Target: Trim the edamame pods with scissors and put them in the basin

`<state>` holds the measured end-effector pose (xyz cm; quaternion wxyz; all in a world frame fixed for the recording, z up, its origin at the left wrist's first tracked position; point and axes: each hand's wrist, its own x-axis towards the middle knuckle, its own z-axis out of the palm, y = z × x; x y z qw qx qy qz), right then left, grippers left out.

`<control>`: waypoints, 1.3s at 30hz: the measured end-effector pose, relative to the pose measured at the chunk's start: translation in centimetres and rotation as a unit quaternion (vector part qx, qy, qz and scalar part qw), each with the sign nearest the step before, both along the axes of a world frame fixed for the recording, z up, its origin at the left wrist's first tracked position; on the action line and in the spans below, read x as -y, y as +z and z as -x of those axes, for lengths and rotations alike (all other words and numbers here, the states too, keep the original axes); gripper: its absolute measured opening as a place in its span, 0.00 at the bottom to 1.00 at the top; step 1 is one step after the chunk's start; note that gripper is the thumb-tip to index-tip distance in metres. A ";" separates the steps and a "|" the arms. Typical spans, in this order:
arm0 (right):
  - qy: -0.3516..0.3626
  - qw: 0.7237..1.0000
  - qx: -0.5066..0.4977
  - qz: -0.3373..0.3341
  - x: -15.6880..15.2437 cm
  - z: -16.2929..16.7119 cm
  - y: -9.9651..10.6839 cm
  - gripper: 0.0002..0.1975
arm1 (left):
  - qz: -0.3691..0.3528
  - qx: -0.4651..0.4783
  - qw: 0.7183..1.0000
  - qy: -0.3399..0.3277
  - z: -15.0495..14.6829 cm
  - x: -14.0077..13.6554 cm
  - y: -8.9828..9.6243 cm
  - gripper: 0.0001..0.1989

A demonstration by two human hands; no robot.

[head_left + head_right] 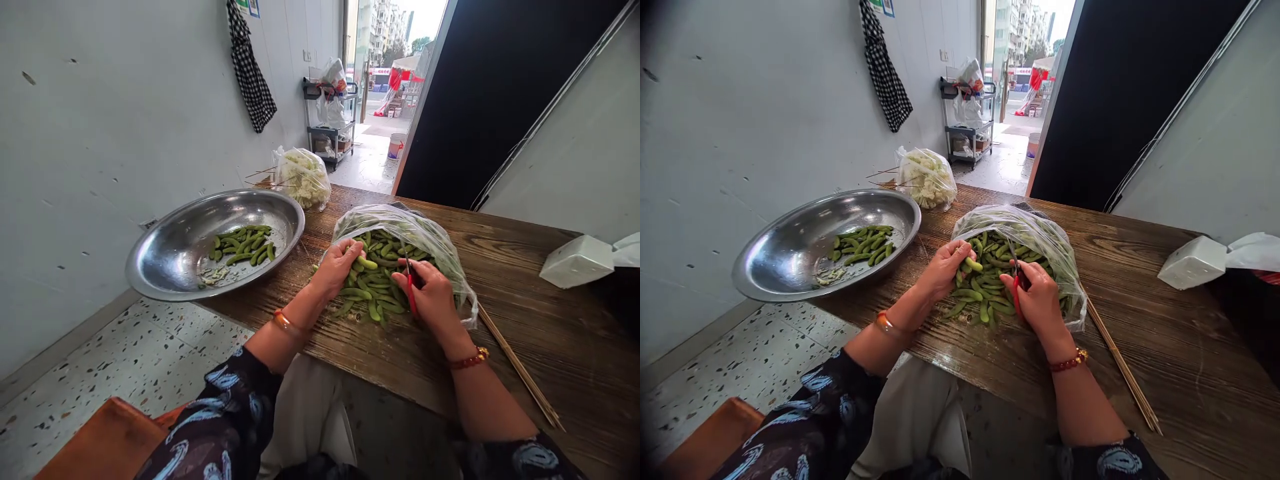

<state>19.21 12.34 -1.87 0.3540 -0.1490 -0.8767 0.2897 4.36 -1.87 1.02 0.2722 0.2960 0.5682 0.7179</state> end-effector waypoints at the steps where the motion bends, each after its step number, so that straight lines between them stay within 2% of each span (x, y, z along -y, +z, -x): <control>1: -0.001 1.000 -0.004 -0.002 -0.1 0.0 0.0 0.22 | 0.005 -0.039 0.999 0.014 -0.2 0.3 1.0 0.19; 3: -0.008 1.000 -0.013 -0.011 -0.2 -0.1 -0.1 0.23 | 0.024 -0.152 0.986 0.066 -0.3 1.4 3.7 0.15; 4: -0.013 1.000 -0.017 -0.016 -0.3 -0.2 -0.1 0.23 | 0.038 -0.219 0.970 0.100 -0.1 2.1 5.1 0.12; 7: -0.021 0.999 -0.021 -0.023 -0.4 -0.4 -0.2 0.24 | 0.088 -0.383 0.898 0.198 1.9 4.9 8.8 0.06; 10: -0.018 0.999 -0.027 -0.024 -0.4 -0.5 -0.3 0.24 | 0.170 -0.447 0.839 0.262 5.7 8.5 10.4 0.05; 11: -0.017 0.999 -0.031 -0.025 -0.4 -0.5 -0.3 0.24 | 0.204 -0.454 0.828 0.259 7.1 9.8 10.5 0.05; 14: -0.017 0.999 -0.037 -0.034 -0.4 -0.6 -0.4 0.24 | 0.276 -0.419 0.827 0.252 10.1 12.8 10.2 0.09; 16: -0.017 0.998 -0.038 -0.040 -0.3 -0.5 -0.4 0.24 | 0.282 -0.400 0.834 0.254 10.6 14.0 10.0 0.07; 19: -0.021 0.998 -0.043 -0.045 -0.4 -0.5 -0.5 0.24 | 0.256 -0.379 0.859 0.231 9.1 14.0 10.3 0.04; 22: -0.025 0.998 -0.046 -0.043 -0.6 -0.5 -0.4 0.23 | 0.217 -0.315 0.909 0.164 6.2 12.1 10.6 0.01; 24: -0.025 0.998 -0.050 -0.041 -0.8 -0.6 -0.3 0.22 | 0.202 -0.294 0.929 0.097 4.3 10.4 10.2 0.01; 26: -0.027 0.998 -0.053 -0.037 -0.8 -0.7 -0.1 0.22 | 0.202 -0.335 0.920 0.030 2.4 8.6 9.0 0.03; 29: -0.029 0.998 -0.054 -0.029 -0.9 -0.6 0.0 0.22 | 0.205 -0.449 0.869 -0.039 0.1 6.0 6.1 0.03; 32: -0.025 0.998 -0.056 -0.026 -0.8 -0.5 0.0 0.21 | 0.237 -0.521 0.815 -0.090 -1.7 4.0 3.1 0.06; 36: -0.019 0.997 -0.066 -0.020 -0.7 -0.3 -0.1 0.20 | 0.293 -0.600 0.730 -0.146 -2.8 2.4 0.8 0.10; 38: -0.020 0.997 -0.066 -0.017 -0.7 -0.3 0.0 0.19 | 0.308 -0.613 0.712 -0.150 -2.7 2.0 0.4 0.08; 39: -0.020 0.998 -0.065 -0.015 -0.6 -0.3 0.0 0.19 | 0.312 -0.608 0.715 -0.146 -2.5 1.8 0.2 0.06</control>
